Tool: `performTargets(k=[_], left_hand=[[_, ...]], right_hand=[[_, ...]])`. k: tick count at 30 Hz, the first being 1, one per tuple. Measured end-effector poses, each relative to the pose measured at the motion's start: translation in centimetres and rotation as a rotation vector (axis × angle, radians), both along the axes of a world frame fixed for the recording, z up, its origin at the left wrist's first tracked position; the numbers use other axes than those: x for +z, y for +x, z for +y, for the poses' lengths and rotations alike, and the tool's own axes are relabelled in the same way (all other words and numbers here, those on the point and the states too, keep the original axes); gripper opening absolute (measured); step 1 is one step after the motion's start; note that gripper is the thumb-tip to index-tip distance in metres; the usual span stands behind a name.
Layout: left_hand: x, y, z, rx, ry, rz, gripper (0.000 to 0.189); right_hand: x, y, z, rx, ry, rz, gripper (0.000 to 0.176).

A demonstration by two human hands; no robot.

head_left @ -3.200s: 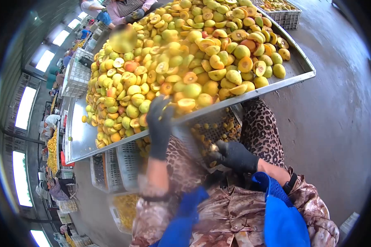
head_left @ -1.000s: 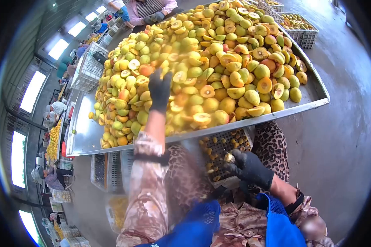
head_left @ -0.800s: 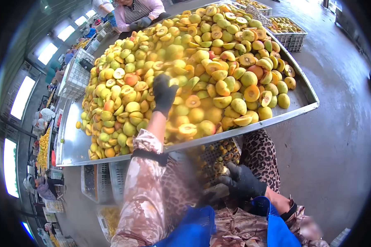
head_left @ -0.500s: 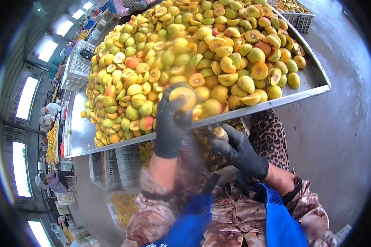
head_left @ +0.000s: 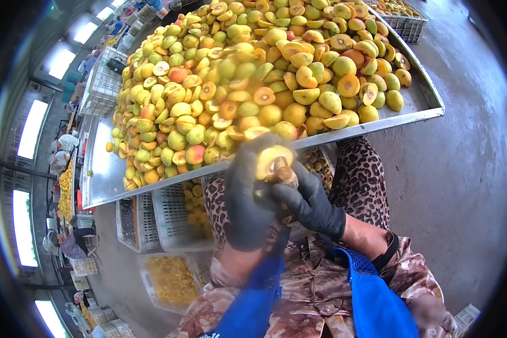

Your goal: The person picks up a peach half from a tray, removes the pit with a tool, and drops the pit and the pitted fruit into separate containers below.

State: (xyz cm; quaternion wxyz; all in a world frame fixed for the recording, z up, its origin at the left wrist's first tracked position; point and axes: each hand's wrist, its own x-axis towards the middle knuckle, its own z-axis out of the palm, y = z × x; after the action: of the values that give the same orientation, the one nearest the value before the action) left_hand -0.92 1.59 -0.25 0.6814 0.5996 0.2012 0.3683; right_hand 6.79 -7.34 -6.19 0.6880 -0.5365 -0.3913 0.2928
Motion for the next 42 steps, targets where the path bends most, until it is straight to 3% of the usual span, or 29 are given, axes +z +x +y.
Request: performTargets(k=[7,11,14,16,18,23,26,28,29,32,35,36,38,39,42], left_hand=[[1.3,-0.2,-1.9,-0.027,-0.155,-0.035,0.038],[1.4,0.6,-2.8,-0.065,-0.073,0.022,0.037],[1.5,1.0,-2.9,-0.114,-0.042,0.033,0.032],[0.9,1.2,-2.5,-0.17,-0.013,0.012,0.03],[1.5,0.9,-2.6,-0.164,-0.004,0.048,0.036],[3.7,0.0,-3.7,-0.045,0.249,0.098,0.037],[2.8,-0.7,-3.5,-0.167,0.281,0.029,0.03],[2.6,-1.5,-2.4,-0.475,0.064,0.04,0.04],[2.4,-1.8,-1.8,-0.625,-0.042,0.044,0.046],[1.1,-2.0,-0.6,-0.8,-0.077,-0.085,0.05],[1.4,-3.6,-0.2,-0.304,-0.317,-0.149,0.054],[0.9,-4.6,1.7,-0.169,-0.307,-0.173,0.057],[-1.3,-8.7,8.1,0.151,-0.203,0.024,0.062],[-1.3,-10.1,9.9,0.257,0.13,0.24,0.048],[-5.1,-11.8,18.0,0.407,1.054,0.619,0.032]], right_hand=[[-1.1,0.8,-1.6,0.112,-0.022,-0.09,0.061],[-1.9,0.0,-2.8,0.07,0.041,-0.041,0.042],[-2.0,-0.5,-3.2,0.051,0.058,0.093,0.039],[-1.8,0.4,-3.4,0.075,0.043,0.009,0.056],[-1.3,0.9,-3.1,0.078,0.085,-0.034,0.05],[0.5,-0.8,-4.7,0.267,-0.042,0.303,0.034],[1.8,-0.9,-6.5,0.41,-0.111,0.382,0.032],[1.6,-1.7,-7.3,0.437,-0.089,0.381,0.031],[0.6,-2.1,-7.1,0.386,-0.007,0.255,0.035],[-0.6,-0.6,-6.3,0.569,-0.056,0.061,0.04],[-0.6,-0.5,-4.3,0.615,0.036,-0.188,0.035],[-0.1,-0.4,-4.5,0.587,-0.027,-0.163,0.034],[1.3,-0.4,-5.1,0.536,-0.141,-0.116,0.034],[-1.6,-0.4,-4.8,0.452,-0.206,-0.063,0.032],[-5.9,2.7,-5.5,0.43,-0.69,-0.947,0.03]])
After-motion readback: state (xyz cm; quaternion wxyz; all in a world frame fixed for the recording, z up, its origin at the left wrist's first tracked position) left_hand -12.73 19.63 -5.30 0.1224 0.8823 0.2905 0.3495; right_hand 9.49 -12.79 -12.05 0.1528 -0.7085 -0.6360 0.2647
